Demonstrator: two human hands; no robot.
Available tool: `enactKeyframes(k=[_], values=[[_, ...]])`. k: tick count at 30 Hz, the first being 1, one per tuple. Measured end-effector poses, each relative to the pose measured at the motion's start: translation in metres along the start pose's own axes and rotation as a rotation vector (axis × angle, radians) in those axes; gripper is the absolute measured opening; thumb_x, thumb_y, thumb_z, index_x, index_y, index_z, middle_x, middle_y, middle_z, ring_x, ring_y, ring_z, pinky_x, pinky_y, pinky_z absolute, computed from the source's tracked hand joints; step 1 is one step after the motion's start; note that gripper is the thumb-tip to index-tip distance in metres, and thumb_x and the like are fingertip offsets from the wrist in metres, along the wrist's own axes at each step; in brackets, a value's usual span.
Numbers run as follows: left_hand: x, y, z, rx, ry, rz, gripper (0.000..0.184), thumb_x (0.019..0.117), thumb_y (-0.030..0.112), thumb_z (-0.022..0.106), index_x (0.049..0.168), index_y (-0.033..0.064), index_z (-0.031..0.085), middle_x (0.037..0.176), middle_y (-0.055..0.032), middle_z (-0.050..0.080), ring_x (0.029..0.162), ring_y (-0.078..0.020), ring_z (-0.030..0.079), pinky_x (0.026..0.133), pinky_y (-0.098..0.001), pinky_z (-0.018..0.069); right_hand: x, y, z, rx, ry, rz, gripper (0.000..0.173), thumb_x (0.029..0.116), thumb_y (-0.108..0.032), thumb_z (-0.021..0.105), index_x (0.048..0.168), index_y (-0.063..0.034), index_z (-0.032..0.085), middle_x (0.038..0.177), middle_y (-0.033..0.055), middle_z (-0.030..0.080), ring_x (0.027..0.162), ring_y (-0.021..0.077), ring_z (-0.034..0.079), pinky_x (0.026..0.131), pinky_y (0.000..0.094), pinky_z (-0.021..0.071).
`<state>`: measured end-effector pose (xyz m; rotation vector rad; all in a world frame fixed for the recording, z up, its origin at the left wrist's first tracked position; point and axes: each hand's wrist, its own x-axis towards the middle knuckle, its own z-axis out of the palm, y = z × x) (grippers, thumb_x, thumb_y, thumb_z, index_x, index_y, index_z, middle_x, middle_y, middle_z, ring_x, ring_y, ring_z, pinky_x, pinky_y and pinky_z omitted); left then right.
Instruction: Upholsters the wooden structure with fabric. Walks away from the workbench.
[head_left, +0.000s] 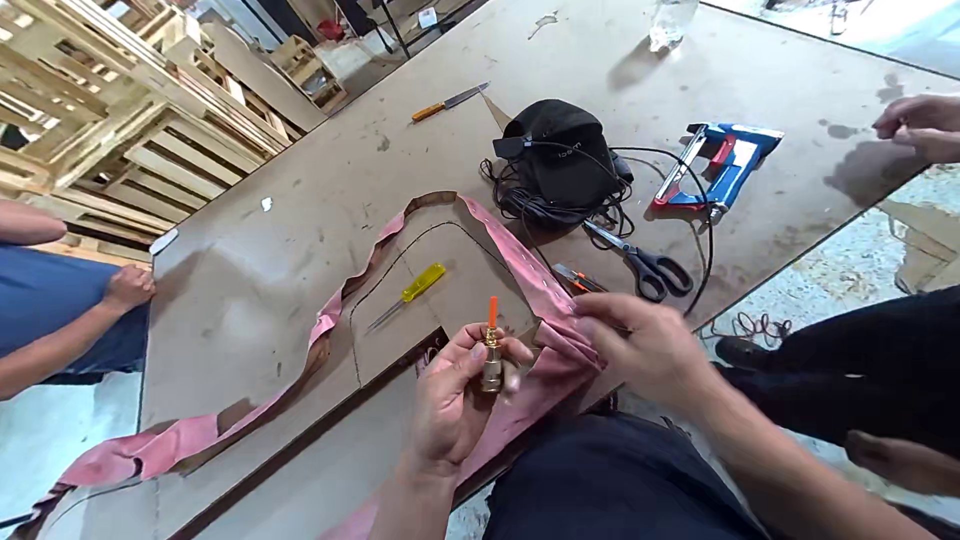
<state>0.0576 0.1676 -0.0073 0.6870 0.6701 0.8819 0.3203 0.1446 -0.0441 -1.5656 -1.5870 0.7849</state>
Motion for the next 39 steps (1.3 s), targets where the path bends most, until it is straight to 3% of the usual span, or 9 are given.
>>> enactKeyframes(k=[4, 9, 13, 16, 19, 22, 31, 35, 39], values=[[-0.014, -0.019, 0.01, 0.102, 0.08, 0.137, 0.029, 0.1061, 0.012, 0.049, 0.131, 0.0033, 0.061, 0.125, -0.0226, 0.065, 0.111, -0.0293, 0.066, 0.1, -0.0459, 0.0533, -0.027, -0.049, 0.051, 0.344, -0.137, 0.047, 0.041, 0.0993, -0.054, 0.061, 0.13, -0.0267, 0.066, 0.109, -0.0121, 0.072, 0.095, 0.0025, 0.071, 0.082, 0.0303, 0.0646], [-0.035, -0.025, 0.004, 0.162, 0.142, 0.199, 0.023, 0.0999, 0.0, 0.057, 0.122, -0.0008, 0.064, 0.132, -0.0261, 0.064, 0.123, -0.0346, 0.063, 0.105, -0.0464, 0.0518, -0.048, -0.056, 0.075, 0.253, -0.028, 0.09, 0.05, 0.0953, -0.058, 0.065, 0.13, -0.0219, 0.059, 0.096, -0.0131, 0.07, 0.084, 0.0003, 0.07, 0.074, 0.027, 0.0644], [-0.049, -0.021, -0.003, 0.188, 0.125, 0.164, 0.027, 0.1011, 0.003, 0.058, 0.127, 0.0005, 0.061, 0.137, -0.0225, 0.062, 0.12, -0.029, 0.065, 0.103, -0.042, 0.0526, -0.062, -0.063, 0.089, 0.346, -0.035, 0.053, 0.052, 0.0951, -0.049, 0.071, 0.137, -0.0237, 0.055, 0.099, -0.0119, 0.073, 0.083, 0.0032, 0.072, 0.074, 0.0283, 0.0652], [-0.057, -0.015, -0.009, 0.213, 0.082, 0.14, 0.027, 0.1022, 0.008, 0.059, 0.127, 0.0002, 0.062, 0.137, -0.024, 0.062, 0.124, -0.0315, 0.063, 0.106, -0.0439, 0.0504, -0.069, -0.064, 0.094, 0.377, -0.069, 0.026, 0.034, 0.0971, -0.042, 0.07, 0.124, -0.0232, 0.063, 0.099, -0.0105, 0.073, 0.086, 0.0043, 0.071, 0.077, 0.0283, 0.0645], [-0.058, -0.008, -0.019, 0.297, 0.071, 0.147, 0.024, 0.1025, 0.015, 0.061, 0.118, -0.0016, 0.069, 0.13, -0.026, 0.066, 0.118, -0.0344, 0.066, 0.103, -0.047, 0.0536, -0.075, -0.06, 0.094, 0.37, -0.126, 0.003, 0.028, 0.101, -0.042, 0.064, 0.122, -0.0234, 0.07, 0.106, -0.0097, 0.071, 0.093, 0.0039, 0.068, 0.081, 0.0275, 0.0616], [-0.056, -0.005, -0.029, 0.393, 0.081, 0.141, 0.015, 0.0963, 0.012, 0.07, 0.104, 0.0, 0.074, 0.108, -0.0213, 0.071, 0.096, -0.0271, 0.07, 0.087, -0.0407, 0.0596, -0.086, -0.05, 0.086, 0.372, -0.187, -0.015, 0.03, 0.1036, -0.042, 0.059, 0.123, -0.023, 0.072, 0.109, -0.0083, 0.069, 0.094, 0.004, 0.066, 0.082, 0.0267, 0.0594], [-0.056, -0.01, -0.032, 0.869, -0.082, 0.091, 0.015, 0.0949, 0.016, 0.072, 0.094, 0.0015, 0.076, 0.081, -0.0089, 0.073, 0.069, -0.0159, 0.069, 0.067, -0.0299, 0.0605, -0.116, -0.03, 0.066, 0.485, -0.384, 0.151, 0.046, 0.111, -0.047, 0.036, 0.119, -0.0148, 0.067, 0.081, -0.0014, 0.065, 0.067, 0.0089, 0.061, 0.062, 0.0291, 0.0538], [-0.044, -0.024, -0.026, 0.741, -0.168, 0.166, 0.019, 0.0963, 0.019, 0.072, 0.097, 0.0005, 0.076, 0.082, -0.0116, 0.073, 0.069, -0.0166, 0.07, 0.067, -0.03, 0.0613, -0.116, -0.021, 0.056, 0.654, -0.361, 0.184, 0.044, 0.1102, -0.047, 0.04, 0.122, -0.0139, 0.066, 0.083, -0.001, 0.062, 0.069, 0.0082, 0.058, 0.064, 0.0264, 0.0509], [-0.025, -0.033, -0.023, 0.283, -0.413, 0.003, 0.023, 0.0995, 0.024, 0.068, 0.102, 0.002, 0.075, 0.087, -0.0129, 0.073, 0.072, -0.0145, 0.07, 0.068, -0.0287, 0.0608, -0.114, -0.009, 0.049, 1.072, -0.46, 0.058, 0.043, 0.1117, -0.039, 0.039, 0.124, -0.0057, 0.063, 0.083, 0.0006, 0.061, 0.069, 0.0069, 0.057, 0.062, 0.0232, 0.0489]])
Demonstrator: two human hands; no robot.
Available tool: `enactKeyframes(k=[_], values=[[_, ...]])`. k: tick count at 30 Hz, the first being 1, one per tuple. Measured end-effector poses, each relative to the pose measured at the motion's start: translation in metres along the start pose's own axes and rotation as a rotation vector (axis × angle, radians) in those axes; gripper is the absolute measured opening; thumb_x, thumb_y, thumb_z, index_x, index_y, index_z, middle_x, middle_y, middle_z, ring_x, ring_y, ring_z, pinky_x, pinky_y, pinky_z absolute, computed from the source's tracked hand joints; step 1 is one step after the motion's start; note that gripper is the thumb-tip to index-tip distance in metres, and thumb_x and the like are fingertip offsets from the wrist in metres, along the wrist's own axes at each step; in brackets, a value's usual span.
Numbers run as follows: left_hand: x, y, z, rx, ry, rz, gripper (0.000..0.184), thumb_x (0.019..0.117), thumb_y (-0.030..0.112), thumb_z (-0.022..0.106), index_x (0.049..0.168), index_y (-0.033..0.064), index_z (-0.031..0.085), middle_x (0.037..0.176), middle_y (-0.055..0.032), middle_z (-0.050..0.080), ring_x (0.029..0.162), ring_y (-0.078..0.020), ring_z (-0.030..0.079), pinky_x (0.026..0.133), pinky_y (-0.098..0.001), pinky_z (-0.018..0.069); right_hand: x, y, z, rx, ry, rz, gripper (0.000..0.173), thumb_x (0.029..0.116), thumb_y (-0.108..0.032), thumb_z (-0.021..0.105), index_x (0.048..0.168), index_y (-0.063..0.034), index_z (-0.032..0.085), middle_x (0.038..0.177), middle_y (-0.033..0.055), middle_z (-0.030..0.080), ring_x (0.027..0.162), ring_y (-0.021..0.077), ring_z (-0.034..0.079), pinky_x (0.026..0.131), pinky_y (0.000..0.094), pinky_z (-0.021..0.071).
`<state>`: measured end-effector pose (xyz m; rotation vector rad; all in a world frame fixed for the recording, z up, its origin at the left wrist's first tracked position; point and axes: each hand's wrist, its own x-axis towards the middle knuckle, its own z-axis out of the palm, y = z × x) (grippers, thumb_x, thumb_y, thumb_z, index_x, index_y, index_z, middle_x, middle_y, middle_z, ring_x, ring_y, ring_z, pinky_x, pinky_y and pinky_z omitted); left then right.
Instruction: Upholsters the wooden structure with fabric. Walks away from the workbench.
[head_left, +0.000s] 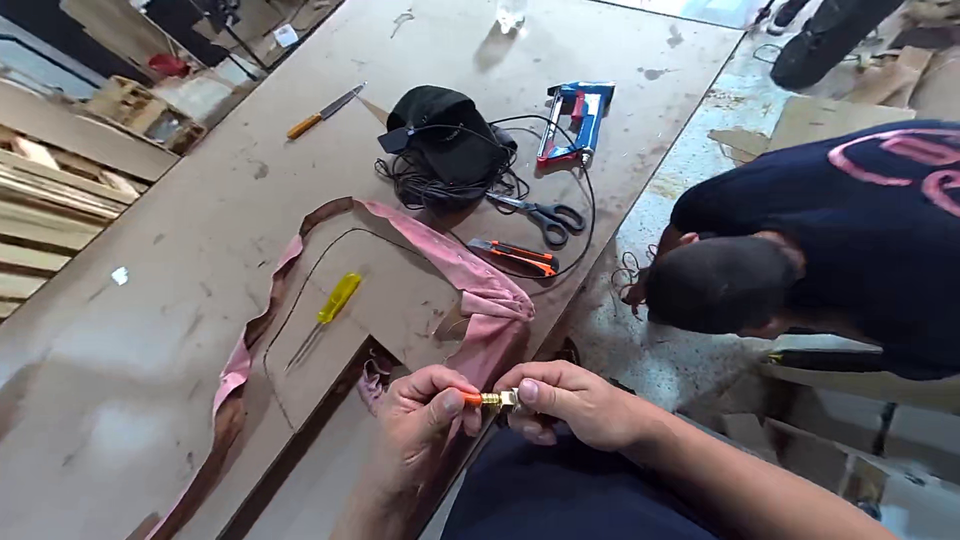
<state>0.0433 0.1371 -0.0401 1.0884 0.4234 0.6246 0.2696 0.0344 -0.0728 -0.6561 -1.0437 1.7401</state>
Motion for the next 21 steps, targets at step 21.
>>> enactKeyframes(k=[21], values=[[0.088, 0.051, 0.01, 1.306, 0.251, 0.108, 0.034, 0.0996, 0.034, 0.066, 0.127, 0.0138, 0.07, 0.107, -0.001, 0.074, 0.094, -0.0151, 0.072, 0.085, -0.0381, 0.0629, -0.02, -0.025, -0.063, -0.107, 0.416, -0.13, 0.028, 0.1039, -0.023, 0.06, 0.129, -0.0102, 0.061, 0.102, 0.0136, 0.067, 0.082, 0.0209, 0.066, 0.075, 0.0349, 0.0594]])
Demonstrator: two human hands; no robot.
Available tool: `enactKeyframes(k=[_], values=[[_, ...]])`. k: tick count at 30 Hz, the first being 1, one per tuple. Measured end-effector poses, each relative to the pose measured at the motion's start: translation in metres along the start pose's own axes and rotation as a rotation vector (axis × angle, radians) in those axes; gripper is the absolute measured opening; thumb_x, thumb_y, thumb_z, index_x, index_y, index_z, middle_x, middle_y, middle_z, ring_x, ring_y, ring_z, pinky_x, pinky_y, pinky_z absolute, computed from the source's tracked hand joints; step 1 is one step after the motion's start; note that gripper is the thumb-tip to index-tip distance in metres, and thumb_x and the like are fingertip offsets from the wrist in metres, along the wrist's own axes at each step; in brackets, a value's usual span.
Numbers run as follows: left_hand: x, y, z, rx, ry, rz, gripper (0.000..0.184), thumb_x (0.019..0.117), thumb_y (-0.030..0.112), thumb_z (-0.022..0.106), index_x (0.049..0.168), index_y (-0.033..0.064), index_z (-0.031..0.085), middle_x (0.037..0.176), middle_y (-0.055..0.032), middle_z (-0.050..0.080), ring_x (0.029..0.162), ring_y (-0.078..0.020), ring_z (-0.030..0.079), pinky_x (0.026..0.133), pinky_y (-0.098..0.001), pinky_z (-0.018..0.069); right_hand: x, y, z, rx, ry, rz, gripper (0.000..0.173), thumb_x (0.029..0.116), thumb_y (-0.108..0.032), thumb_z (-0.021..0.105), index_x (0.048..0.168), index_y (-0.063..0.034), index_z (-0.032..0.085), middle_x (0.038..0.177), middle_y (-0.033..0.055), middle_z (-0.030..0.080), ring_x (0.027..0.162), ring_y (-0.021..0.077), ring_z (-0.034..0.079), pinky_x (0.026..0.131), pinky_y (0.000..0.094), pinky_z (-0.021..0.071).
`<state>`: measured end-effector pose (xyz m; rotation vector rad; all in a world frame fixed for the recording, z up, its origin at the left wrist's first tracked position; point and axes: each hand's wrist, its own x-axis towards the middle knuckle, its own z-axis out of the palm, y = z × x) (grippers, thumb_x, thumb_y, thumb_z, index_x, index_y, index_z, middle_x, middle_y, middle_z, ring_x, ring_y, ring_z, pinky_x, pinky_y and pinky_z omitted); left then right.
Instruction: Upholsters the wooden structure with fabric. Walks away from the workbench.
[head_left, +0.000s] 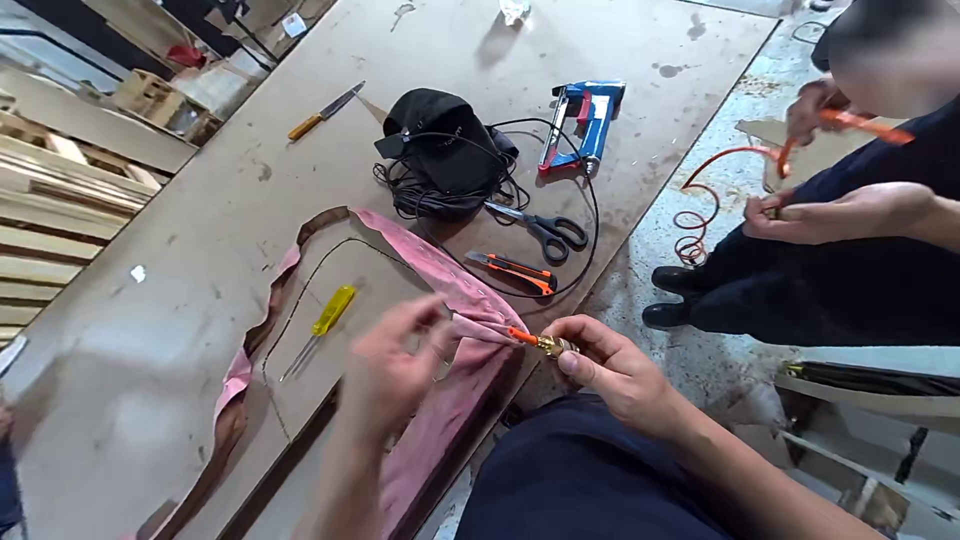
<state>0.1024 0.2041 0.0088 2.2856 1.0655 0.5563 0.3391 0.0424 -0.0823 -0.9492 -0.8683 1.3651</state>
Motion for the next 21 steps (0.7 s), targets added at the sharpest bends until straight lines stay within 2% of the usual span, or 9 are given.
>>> enactKeyframes(k=[2, 4, 7, 10, 11, 13, 16, 19, 21], values=[[0.02, -0.048, -0.034, 0.397, 0.033, -0.179, 0.043, 0.1002, 0.036, 0.064, 0.133, 0.0071, 0.065, 0.118, -0.017, 0.07, 0.107, -0.0345, 0.069, 0.092, -0.0594, 0.0552, 0.002, -0.001, 0.0, -0.015, 0.018, 0.012, 0.029, 0.1008, -0.021, 0.064, 0.127, -0.011, 0.062, 0.102, 0.0138, 0.067, 0.084, 0.0226, 0.067, 0.076, 0.0372, 0.06], [0.037, -0.109, -0.053, 0.566, -0.055, -0.423, 0.057, 0.0973, 0.04, 0.069, 0.14, 0.0034, 0.059, 0.134, -0.0302, 0.057, 0.125, -0.0509, 0.055, 0.101, -0.0725, 0.0434, 0.005, -0.002, 0.002, -0.162, 0.061, 0.013, 0.031, 0.0972, -0.017, 0.068, 0.128, -0.0156, 0.063, 0.104, 0.0085, 0.069, 0.085, 0.0216, 0.069, 0.076, 0.0381, 0.0621], [0.047, -0.158, -0.058, 0.664, -0.234, -0.575, 0.055, 0.0921, 0.049, 0.073, 0.13, 0.0089, 0.069, 0.131, -0.0284, 0.06, 0.124, -0.0498, 0.055, 0.099, -0.0718, 0.0453, 0.023, 0.002, 0.01, -0.515, 0.086, -0.07, 0.028, 0.0944, -0.022, 0.073, 0.122, -0.023, 0.068, 0.101, -0.006, 0.072, 0.083, 0.0101, 0.07, 0.071, 0.0329, 0.0645], [0.038, -0.169, -0.063, 0.681, -0.198, -0.536, 0.036, 0.0927, 0.041, 0.075, 0.109, 0.0086, 0.078, 0.115, -0.0222, 0.068, 0.114, -0.0439, 0.062, 0.093, -0.0688, 0.0498, 0.05, 0.017, 0.017, -0.801, 0.036, -0.273, 0.023, 0.094, -0.026, 0.074, 0.116, -0.0216, 0.072, 0.106, -0.0082, 0.07, 0.097, 0.0051, 0.066, 0.086, 0.0309, 0.0596], [0.029, -0.162, -0.07, 0.639, -0.127, -0.483, 0.033, 0.0934, 0.036, 0.075, 0.105, 0.0056, 0.078, 0.109, -0.0217, 0.07, 0.107, -0.0428, 0.066, 0.09, -0.0686, 0.0513, 0.06, 0.026, 0.018, -0.874, 0.022, -0.329, 0.022, 0.0939, -0.027, 0.074, 0.115, -0.0221, 0.073, 0.11, -0.0083, 0.071, 0.105, 0.0065, 0.065, 0.093, 0.0321, 0.0574], [0.0, -0.13, -0.094, 0.46, 0.099, -0.389, 0.035, 0.0969, 0.03, 0.073, 0.111, -0.002, 0.073, 0.1, -0.0215, 0.072, 0.088, -0.0353, 0.07, 0.083, -0.0607, 0.0559, 0.077, 0.042, 0.019, -0.985, 0.011, -0.415, 0.02, 0.093, -0.028, 0.074, 0.112, -0.0222, 0.076, 0.118, -0.0049, 0.071, 0.115, 0.0138, 0.063, 0.098, 0.0391, 0.0534], [-0.07, -0.097, -0.136, 0.079, 0.392, -0.31, 0.032, 0.0966, 0.026, 0.067, 0.114, -0.0009, 0.063, 0.087, -0.0031, 0.069, 0.069, -0.0089, 0.067, 0.065, -0.0299, 0.0602, 0.084, 0.053, 0.02, -1.06, -0.014, -0.424, 0.021, 0.0959, -0.03, 0.071, 0.115, -0.0237, 0.076, 0.121, -0.0027, 0.069, 0.118, 0.0185, 0.061, 0.098, 0.0433, 0.052], [-0.139, -0.119, -0.144, -0.537, 0.402, -0.317, 0.025, 0.0905, 0.033, 0.07, 0.11, 0.0182, 0.064, 0.091, -0.0022, 0.075, 0.074, -0.0176, 0.074, 0.062, -0.0335, 0.0638, 0.087, 0.047, 0.019, -1.132, -0.093, -0.391, 0.025, 0.1001, -0.033, 0.064, 0.121, -0.0232, 0.074, 0.123, -0.0022, 0.068, 0.118, 0.019, 0.06, 0.097, 0.0427, 0.0517], [-0.165, -0.125, -0.116, -0.851, 0.282, -0.425, 0.03, 0.0831, 0.036, 0.076, 0.109, 0.0221, 0.068, 0.095, -0.0055, 0.074, 0.075, -0.0189, 0.074, 0.062, -0.0348, 0.0633, 0.089, 0.039, 0.021, -1.217, -0.165, -0.347, 0.029, 0.1006, -0.036, 0.063, 0.126, -0.0248, 0.072, 0.124, -0.002, 0.067, 0.117, 0.0201, 0.06, 0.095, 0.0433, 0.0525]])
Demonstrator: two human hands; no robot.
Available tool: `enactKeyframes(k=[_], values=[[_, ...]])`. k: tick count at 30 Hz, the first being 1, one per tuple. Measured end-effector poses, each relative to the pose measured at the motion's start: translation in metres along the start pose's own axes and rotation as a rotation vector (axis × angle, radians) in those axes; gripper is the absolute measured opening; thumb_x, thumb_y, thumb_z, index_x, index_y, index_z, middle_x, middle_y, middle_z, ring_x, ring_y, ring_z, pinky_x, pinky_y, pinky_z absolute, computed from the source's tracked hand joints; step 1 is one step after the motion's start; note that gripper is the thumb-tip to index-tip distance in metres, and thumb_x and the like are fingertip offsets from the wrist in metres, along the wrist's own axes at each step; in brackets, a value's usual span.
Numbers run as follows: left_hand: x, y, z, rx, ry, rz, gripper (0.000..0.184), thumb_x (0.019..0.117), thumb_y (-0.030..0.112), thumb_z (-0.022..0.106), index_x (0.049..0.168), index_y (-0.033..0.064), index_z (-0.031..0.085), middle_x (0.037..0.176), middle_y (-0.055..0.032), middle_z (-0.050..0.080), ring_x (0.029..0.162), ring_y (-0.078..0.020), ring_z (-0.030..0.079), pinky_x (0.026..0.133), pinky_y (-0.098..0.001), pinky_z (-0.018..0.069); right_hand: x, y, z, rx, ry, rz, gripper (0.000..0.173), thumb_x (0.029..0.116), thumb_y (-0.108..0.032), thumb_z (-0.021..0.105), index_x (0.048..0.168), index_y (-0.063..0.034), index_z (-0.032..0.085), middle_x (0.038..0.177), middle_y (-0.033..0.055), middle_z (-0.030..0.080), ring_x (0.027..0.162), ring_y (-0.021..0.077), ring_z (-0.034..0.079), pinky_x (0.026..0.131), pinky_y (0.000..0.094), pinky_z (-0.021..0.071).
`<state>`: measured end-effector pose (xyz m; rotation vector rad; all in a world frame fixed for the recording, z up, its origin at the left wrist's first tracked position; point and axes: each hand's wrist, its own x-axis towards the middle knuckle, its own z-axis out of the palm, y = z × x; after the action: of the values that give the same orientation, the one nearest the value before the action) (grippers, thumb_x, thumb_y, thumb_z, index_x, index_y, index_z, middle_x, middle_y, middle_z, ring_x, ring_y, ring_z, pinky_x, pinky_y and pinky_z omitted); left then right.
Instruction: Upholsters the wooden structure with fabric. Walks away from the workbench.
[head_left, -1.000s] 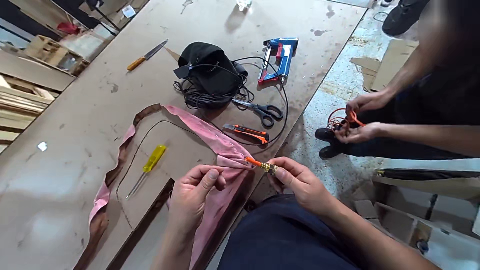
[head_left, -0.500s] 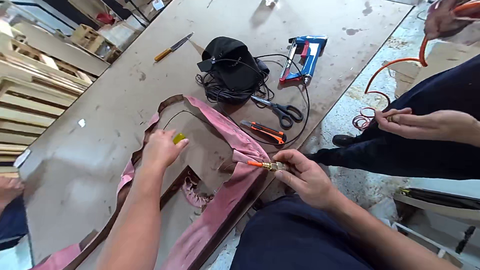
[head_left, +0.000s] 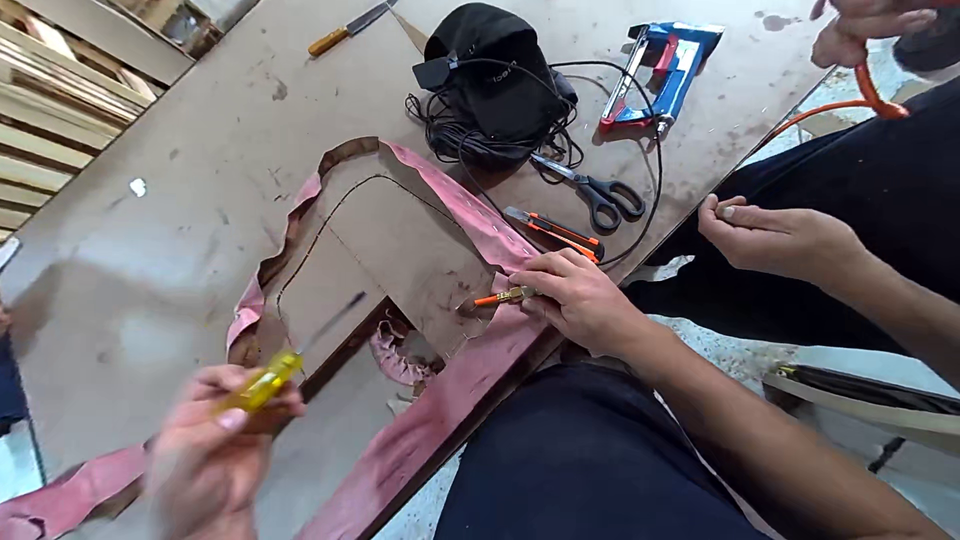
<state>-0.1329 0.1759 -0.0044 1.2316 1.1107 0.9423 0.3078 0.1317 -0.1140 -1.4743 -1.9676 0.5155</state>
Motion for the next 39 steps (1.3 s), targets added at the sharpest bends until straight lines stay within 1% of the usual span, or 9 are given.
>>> enactKeyframes(k=[4, 7, 9, 13, 16, 21, 24, 29, 39], values=[[-0.02, -0.049, 0.047, -0.27, -0.278, -0.256, 0.048, 0.095, 0.04, 0.069, 0.129, 0.006, 0.068, 0.093, -0.0155, 0.074, 0.064, -0.0157, 0.069, 0.054, -0.0287, 0.0586, 0.01, 0.002, -0.011, -0.014, -0.083, -0.038, 0.025, 0.1004, -0.036, 0.062, 0.12, -0.0239, 0.074, 0.122, -0.0043, 0.067, 0.115, 0.0172, 0.06, 0.095, 0.0406, 0.0514], [-0.026, -0.053, 0.071, -0.547, -0.336, -0.158, 0.042, 0.0997, 0.032, 0.061, 0.131, 0.0052, 0.068, 0.102, -0.0169, 0.074, 0.08, -0.0209, 0.074, 0.069, -0.0332, 0.0619, 0.003, 0.0, -0.024, 0.168, -0.042, 0.017, 0.026, 0.1011, -0.028, 0.061, 0.123, -0.0165, 0.07, 0.116, -0.0024, 0.069, 0.11, 0.0123, 0.063, 0.097, 0.0352, 0.0538], [-0.024, -0.045, 0.072, -0.544, -0.461, -0.185, 0.038, 0.096, 0.027, 0.067, 0.129, 0.0084, 0.069, 0.112, -0.0168, 0.072, 0.093, -0.0258, 0.072, 0.081, -0.0398, 0.0616, -0.008, -0.004, -0.034, 0.307, -0.04, 0.09, 0.025, 0.1028, -0.029, 0.059, 0.122, -0.0154, 0.067, 0.102, -0.0051, 0.069, 0.089, 0.0047, 0.066, 0.079, 0.0286, 0.0596], [-0.01, -0.042, 0.078, -0.209, -0.577, -0.281, 0.029, 0.0933, 0.024, 0.069, 0.12, 0.0128, 0.067, 0.097, -0.0067, 0.068, 0.072, -0.0123, 0.063, 0.061, -0.0272, 0.0548, -0.022, -0.007, -0.033, 0.493, -0.065, 0.13, 0.024, 0.1041, -0.027, 0.059, 0.121, -0.0132, 0.067, 0.098, -0.0047, 0.069, 0.08, 0.0041, 0.066, 0.071, 0.026, 0.061], [0.002, -0.037, 0.086, 0.167, -0.54, -0.229, 0.034, 0.101, 0.026, 0.06, 0.13, 0.0083, 0.059, 0.092, -0.0039, 0.065, 0.064, -0.0104, 0.056, 0.052, -0.0265, 0.0472, -0.021, -0.008, -0.027, 0.39, -0.058, 0.144, 0.025, 0.1039, -0.03, 0.058, 0.121, -0.0149, 0.068, 0.1, -0.0063, 0.069, 0.082, 0.002, 0.065, 0.072, 0.0243, 0.0597], [0.013, -0.019, 0.102, 0.775, -0.625, 0.013, 0.034, 0.1004, 0.024, 0.052, 0.127, 0.0032, 0.056, 0.106, -0.0094, 0.068, 0.087, -0.0131, 0.066, 0.073, -0.0323, 0.0584, -0.047, -0.021, -0.024, 0.26, -0.085, 0.321, 0.03, 0.1056, -0.04, 0.053, 0.122, -0.018, 0.067, 0.093, -0.0072, 0.068, 0.078, 0.0028, 0.064, 0.069, 0.0289, 0.0592], [0.019, -0.022, 0.11, 0.812, -0.678, 0.161, 0.034, 0.1045, 0.028, 0.051, 0.129, 0.0114, 0.066, 0.117, -0.0082, 0.07, 0.105, -0.0132, 0.067, 0.09, -0.0316, 0.0582, -0.063, -0.023, -0.012, 0.313, -0.108, 0.399, 0.029, 0.1059, -0.04, 0.052, 0.121, -0.0174, 0.064, 0.086, -0.0063, 0.064, 0.07, 0.0049, 0.061, 0.062, 0.0301, 0.0572], [0.022, -0.033, 0.119, 0.854, -0.698, 0.245, 0.04, 0.1069, 0.034, 0.047, 0.144, 0.0266, 0.061, 0.106, -0.0028, 0.071, 0.092, -0.0113, 0.068, 0.077, -0.0309, 0.0585, -0.072, -0.023, 0.002, 0.284, -0.093, 0.443, 0.028, 0.1057, -0.04, 0.051, 0.115, -0.0158, 0.064, 0.082, -0.0057, 0.062, 0.068, 0.0054, 0.06, 0.06, 0.0298, 0.0558], [0.047, -0.046, 0.123, 0.902, -0.79, 0.295, 0.039, 0.1094, 0.036, 0.04, 0.142, 0.0404, 0.06, 0.106, 0.0057, 0.071, 0.088, -0.0075, 0.068, 0.073, -0.0329, 0.0585, -0.071, -0.015, 0.001, 0.463, -0.126, 0.464, 0.028, 0.1072, -0.041, 0.049, 0.112, -0.0176, 0.064, 0.077, -0.0065, 0.06, 0.064, 0.005, 0.057, 0.057, 0.0279, 0.0525]])
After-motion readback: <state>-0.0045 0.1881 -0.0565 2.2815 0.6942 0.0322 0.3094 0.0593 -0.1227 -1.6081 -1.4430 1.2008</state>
